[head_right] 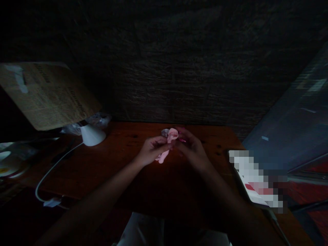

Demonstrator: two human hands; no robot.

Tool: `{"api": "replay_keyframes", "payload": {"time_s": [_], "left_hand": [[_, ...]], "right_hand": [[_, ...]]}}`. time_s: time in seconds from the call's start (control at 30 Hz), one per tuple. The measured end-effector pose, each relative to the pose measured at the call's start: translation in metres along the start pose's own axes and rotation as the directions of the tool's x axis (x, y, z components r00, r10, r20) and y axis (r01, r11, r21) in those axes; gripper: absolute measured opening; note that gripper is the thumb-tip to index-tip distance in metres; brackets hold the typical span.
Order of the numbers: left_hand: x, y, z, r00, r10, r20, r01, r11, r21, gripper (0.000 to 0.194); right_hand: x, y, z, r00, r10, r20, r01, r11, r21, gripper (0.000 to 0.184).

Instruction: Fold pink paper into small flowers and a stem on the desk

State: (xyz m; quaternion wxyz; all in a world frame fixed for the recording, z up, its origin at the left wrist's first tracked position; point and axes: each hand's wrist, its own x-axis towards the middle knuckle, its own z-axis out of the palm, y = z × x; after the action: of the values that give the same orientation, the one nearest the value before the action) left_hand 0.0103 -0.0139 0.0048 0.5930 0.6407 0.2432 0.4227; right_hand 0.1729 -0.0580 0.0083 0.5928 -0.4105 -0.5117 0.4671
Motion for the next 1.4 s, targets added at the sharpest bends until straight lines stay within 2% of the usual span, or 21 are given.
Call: {"api": "replay_keyframes", "payload": {"time_s": [0.1,0.27,0.43,0.53,0.67,0.8,0.93,1.1,1.2,1.4], "left_hand": [[0.0003,-0.0005,0.001,1.0,-0.016,-0.011,0.016,1.0,0.0,0.032],[-0.0008,0.0001,-0.0013,0.997,-0.08,0.012,0.08,0.996,-0.028,0.038],[0.0029,-0.0045,-0.0041,0.971,-0.235,0.037,0.238,0.946,-0.221,0.049],[0.0055,-0.0068,-0.0022,0.969,-0.238,0.066,0.246,0.909,-0.336,0.049],[0.0062,-0.007,0.0006,0.968,-0.241,0.076,0.252,0.893,-0.374,0.045],[0.0065,-0.0045,-0.0009,0.977,-0.214,0.021,0.21,0.927,-0.311,0.044],[0.0068,-0.0007,-0.0044,0.984,-0.168,-0.053,0.155,0.969,-0.192,0.04],[0.0057,-0.0013,-0.0061,0.992,-0.08,-0.098,0.079,0.997,-0.018,0.034],[0.0047,-0.0033,-0.0059,0.995,0.0,-0.099,0.006,0.998,0.058,0.033],[0.0022,-0.0039,-0.0026,0.992,0.071,-0.106,-0.051,0.982,0.183,0.027]], "right_hand": [[0.0012,0.0019,-0.0004,1.0,0.011,-0.006,-0.011,1.0,0.029,0.05],[0.0025,0.002,-0.0007,1.0,0.007,-0.004,-0.007,0.999,0.042,0.05],[0.0028,0.0009,-0.0015,1.0,0.019,-0.014,-0.018,0.997,0.069,0.048],[0.0031,0.0022,-0.001,1.0,0.03,0.003,-0.03,0.997,0.075,0.047],[0.0027,0.0026,0.001,0.999,0.031,0.009,-0.032,0.998,0.055,0.051],[0.0012,-0.0016,0.0026,0.997,-0.065,-0.048,0.063,0.997,-0.04,0.05],[0.0014,-0.004,-0.0003,0.985,-0.136,-0.101,0.114,0.973,-0.2,0.031],[0.003,-0.0017,-0.0056,0.983,-0.179,-0.042,0.148,0.908,-0.392,0.027],[0.0034,-0.002,-0.006,0.979,-0.204,-0.021,0.177,0.889,-0.422,0.025],[0.0043,-0.0013,-0.0064,0.972,-0.234,-0.014,0.211,0.9,-0.381,0.019]]}}
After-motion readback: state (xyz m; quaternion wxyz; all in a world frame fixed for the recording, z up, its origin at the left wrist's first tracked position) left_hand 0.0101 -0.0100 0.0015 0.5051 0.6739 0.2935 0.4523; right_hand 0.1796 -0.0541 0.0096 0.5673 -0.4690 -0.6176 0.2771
